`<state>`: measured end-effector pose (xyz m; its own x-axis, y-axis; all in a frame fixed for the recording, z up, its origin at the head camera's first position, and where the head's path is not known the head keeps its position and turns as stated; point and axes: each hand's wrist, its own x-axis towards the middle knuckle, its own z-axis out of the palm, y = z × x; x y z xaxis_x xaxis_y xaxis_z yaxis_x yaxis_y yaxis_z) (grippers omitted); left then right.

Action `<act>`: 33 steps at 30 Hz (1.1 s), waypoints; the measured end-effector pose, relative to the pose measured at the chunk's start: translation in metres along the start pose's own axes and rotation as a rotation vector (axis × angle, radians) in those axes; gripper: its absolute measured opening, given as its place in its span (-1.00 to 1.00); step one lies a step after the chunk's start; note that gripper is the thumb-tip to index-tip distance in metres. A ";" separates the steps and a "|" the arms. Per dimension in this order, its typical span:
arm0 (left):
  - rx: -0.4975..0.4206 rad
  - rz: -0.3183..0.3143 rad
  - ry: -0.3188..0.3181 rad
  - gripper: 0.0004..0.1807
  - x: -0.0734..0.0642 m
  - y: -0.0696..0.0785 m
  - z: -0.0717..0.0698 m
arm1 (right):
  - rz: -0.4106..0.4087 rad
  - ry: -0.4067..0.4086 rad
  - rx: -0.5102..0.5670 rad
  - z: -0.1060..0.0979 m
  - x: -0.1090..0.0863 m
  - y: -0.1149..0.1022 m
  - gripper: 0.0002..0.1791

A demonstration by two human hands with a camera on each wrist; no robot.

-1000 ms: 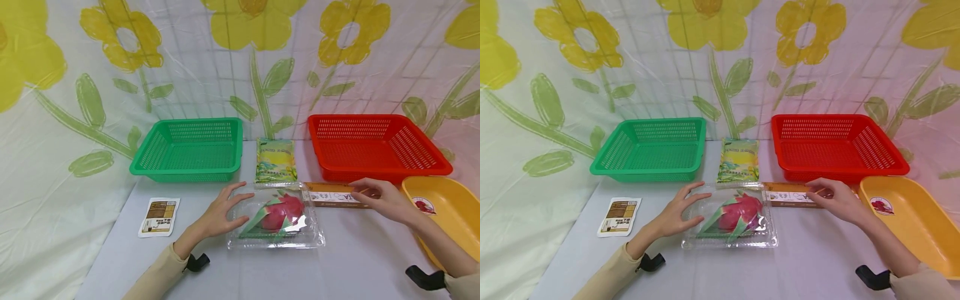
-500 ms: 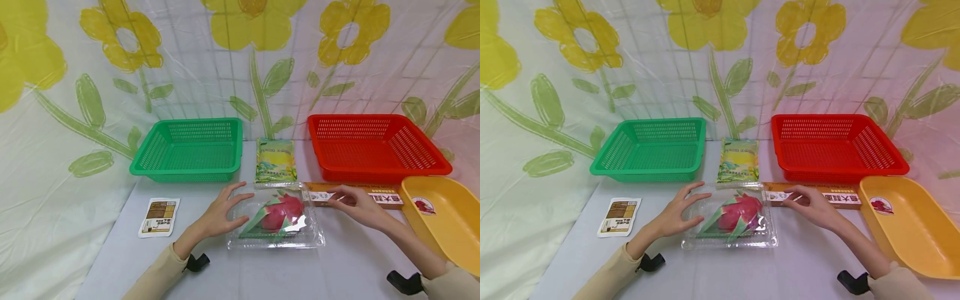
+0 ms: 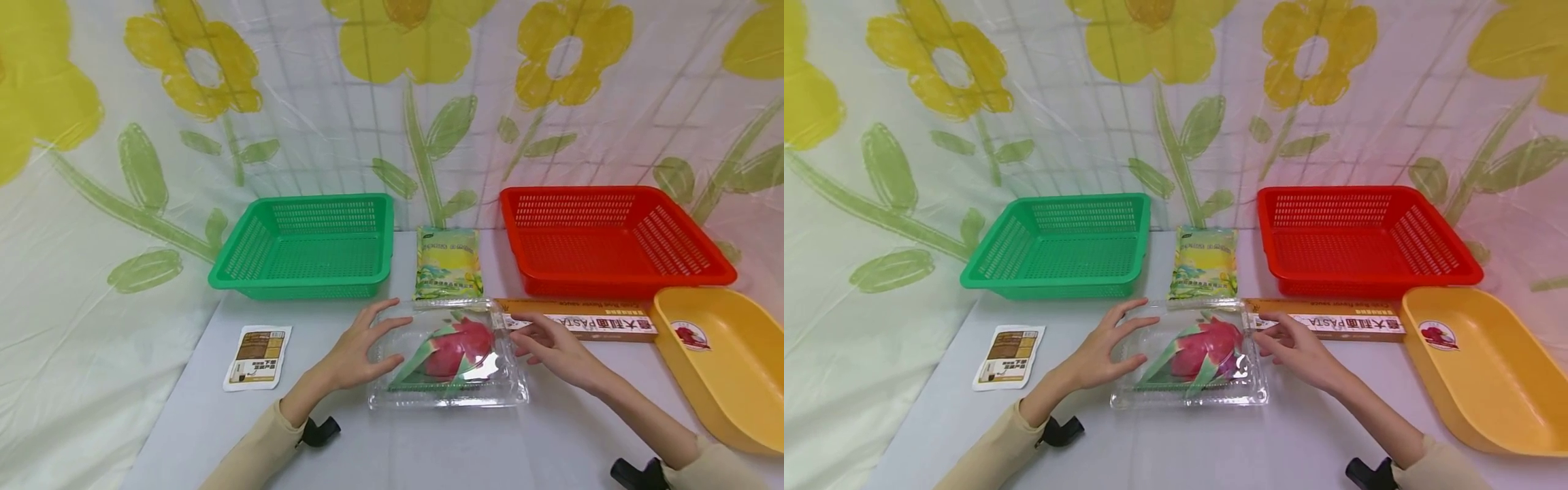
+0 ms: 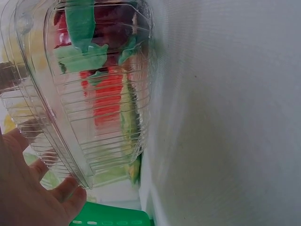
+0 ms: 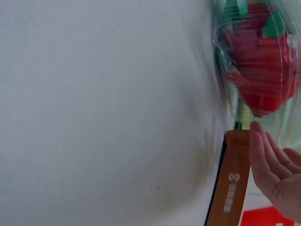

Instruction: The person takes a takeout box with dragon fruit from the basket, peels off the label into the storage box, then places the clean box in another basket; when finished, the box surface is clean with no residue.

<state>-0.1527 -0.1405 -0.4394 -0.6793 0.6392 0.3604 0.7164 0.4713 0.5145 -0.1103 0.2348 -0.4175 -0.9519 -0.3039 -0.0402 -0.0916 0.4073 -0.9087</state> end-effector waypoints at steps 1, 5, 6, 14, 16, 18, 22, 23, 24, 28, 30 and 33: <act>0.000 -0.004 0.001 -0.38 -0.001 0.000 0.000 | 0.000 -0.002 0.008 0.002 0.001 0.000 -0.42; 0.015 0.005 0.020 -0.38 -0.002 0.001 0.000 | 0.000 -0.014 0.034 0.009 0.002 -0.001 -0.38; 0.017 0.013 0.027 -0.39 -0.002 0.001 0.000 | 0.007 -0.015 0.040 0.011 0.002 -0.001 -0.36; 0.042 0.060 0.087 -0.42 -0.001 0.002 0.002 | 0.072 0.024 0.050 0.018 0.004 -0.008 -0.22; 0.053 0.063 0.095 -0.43 -0.002 0.002 0.002 | 0.081 0.033 0.051 0.019 0.005 -0.009 -0.21; 0.059 0.051 0.096 -0.43 -0.003 0.002 0.002 | 0.084 0.040 0.052 0.019 0.006 -0.010 -0.21; 0.044 -0.008 0.101 -0.43 -0.006 0.005 0.000 | 0.077 0.053 0.052 0.020 0.006 -0.010 -0.23; 0.029 -0.030 0.107 -0.43 -0.007 0.007 -0.001 | 0.077 0.056 0.052 0.020 0.006 -0.010 -0.24; 0.013 -0.051 0.116 -0.43 -0.008 0.008 -0.001 | 0.079 0.059 0.052 0.021 0.006 -0.010 -0.24; -0.077 -0.121 0.146 -0.42 -0.014 0.013 -0.004 | 0.102 0.068 0.061 0.020 0.006 -0.011 -0.24; -0.124 -0.155 0.145 -0.41 -0.017 0.013 -0.005 | 0.119 0.071 0.067 0.020 0.006 -0.011 -0.24; -0.174 -0.204 0.117 -0.37 -0.021 0.013 -0.008 | 0.136 0.070 0.078 0.020 0.005 -0.011 -0.23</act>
<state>-0.1300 -0.1528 -0.4340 -0.8276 0.4625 0.3180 0.5319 0.4653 0.7075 -0.1078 0.2116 -0.4155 -0.9723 -0.1886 -0.1384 0.0599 0.3714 -0.9265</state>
